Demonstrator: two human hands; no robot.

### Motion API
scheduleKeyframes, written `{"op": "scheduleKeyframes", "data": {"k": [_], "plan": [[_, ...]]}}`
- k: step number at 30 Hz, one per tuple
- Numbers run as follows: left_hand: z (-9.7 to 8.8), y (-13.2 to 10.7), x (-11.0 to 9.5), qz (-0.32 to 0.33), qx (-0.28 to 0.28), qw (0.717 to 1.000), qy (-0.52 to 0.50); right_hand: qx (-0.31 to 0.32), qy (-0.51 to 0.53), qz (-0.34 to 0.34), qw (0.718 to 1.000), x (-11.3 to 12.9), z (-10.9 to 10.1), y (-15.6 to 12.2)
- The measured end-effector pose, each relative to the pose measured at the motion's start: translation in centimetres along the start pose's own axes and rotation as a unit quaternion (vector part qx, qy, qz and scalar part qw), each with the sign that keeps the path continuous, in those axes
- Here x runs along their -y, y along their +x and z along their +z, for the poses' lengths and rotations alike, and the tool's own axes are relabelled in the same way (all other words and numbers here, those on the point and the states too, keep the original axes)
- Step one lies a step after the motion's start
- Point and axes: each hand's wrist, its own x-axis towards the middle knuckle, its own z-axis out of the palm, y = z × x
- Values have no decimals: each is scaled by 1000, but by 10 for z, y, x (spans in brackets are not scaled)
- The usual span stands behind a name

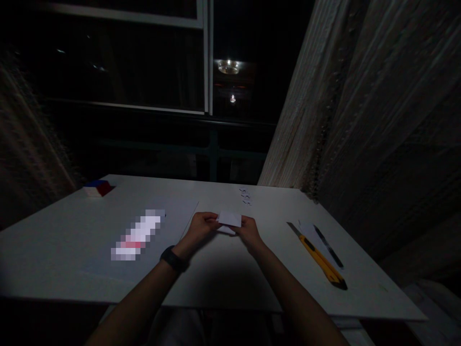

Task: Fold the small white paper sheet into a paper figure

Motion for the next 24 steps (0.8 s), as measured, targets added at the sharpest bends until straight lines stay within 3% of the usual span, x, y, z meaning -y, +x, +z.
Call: {"op": "scheduleKeyframes", "data": {"k": [13,24], "plan": [[-1,0,-5,-3,-10,999,38,-4,-14,4,1000,-4,-2,2],[-4,0,-5,-100,25,995,13,33,-74,-7,997,4,-6,-2]]}}
